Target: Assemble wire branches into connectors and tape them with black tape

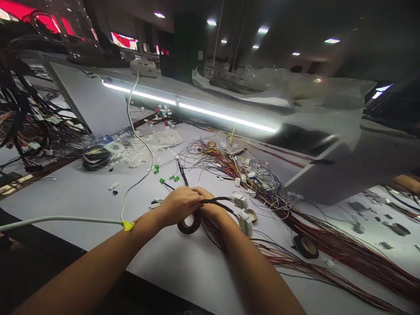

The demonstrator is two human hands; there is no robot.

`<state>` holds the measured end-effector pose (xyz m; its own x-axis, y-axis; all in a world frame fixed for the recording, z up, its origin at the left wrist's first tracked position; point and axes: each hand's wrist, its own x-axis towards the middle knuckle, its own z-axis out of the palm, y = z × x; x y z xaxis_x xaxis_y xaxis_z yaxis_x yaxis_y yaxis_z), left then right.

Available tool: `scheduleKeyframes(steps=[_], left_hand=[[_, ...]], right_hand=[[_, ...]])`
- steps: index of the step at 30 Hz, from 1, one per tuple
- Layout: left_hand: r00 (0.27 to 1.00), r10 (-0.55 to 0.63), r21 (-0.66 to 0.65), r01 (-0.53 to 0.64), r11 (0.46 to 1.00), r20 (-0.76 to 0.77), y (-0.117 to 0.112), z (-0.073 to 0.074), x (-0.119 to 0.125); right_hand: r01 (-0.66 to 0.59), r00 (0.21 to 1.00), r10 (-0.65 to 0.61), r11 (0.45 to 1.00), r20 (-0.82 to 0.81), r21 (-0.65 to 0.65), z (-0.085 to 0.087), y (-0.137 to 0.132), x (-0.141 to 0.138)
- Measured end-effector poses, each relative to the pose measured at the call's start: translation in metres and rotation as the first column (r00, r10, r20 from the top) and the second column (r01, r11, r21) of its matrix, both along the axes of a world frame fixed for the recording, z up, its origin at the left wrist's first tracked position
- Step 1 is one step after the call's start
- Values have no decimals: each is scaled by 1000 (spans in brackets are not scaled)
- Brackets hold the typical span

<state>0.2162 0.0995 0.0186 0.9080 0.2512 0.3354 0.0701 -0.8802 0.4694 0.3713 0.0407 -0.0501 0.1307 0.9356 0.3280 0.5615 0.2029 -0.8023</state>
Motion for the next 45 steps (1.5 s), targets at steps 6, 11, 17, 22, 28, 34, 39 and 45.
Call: scheduleKeyframes(steps=[6, 11, 17, 22, 28, 34, 39, 45], left_hand=[[957, 282, -311, -246, 918, 74, -5, -19, -7], [948, 318, -551, -252, 796, 26, -15, -30, -15], [980, -12, -200, 53, 978, 197, -13, -8, -11], [991, -123, 122, 116, 986, 48, -3, 4, 3], [983, 182, -151, -175, 973, 32, -2, -13, 3], [928, 374, -624, -291, 725, 1, -13, -28, 8], [951, 283, -810, -264, 523, -128, -22, -43, 2], [971, 233, -401, -232, 886, -47, -29, -38, -12]], right_hand=[[-58, 996, 43, 976, 76, 210, -7, -67, -2], [94, 952, -92, 996, -292, -9, -17, -70, 6], [-217, 864, 161, 974, -477, -64, 1, -1, 19], [-364, 894, 353, 931, -276, 10, 16, 34, 5], [-136, 980, 135, 991, -143, 5, 16, -45, 23], [-33, 991, 7, 979, 131, 199, 4, -78, -5], [27, 924, -26, 1000, -382, -3, -10, -71, -4], [-62, 978, 35, 989, -203, -132, -9, -40, 46]])
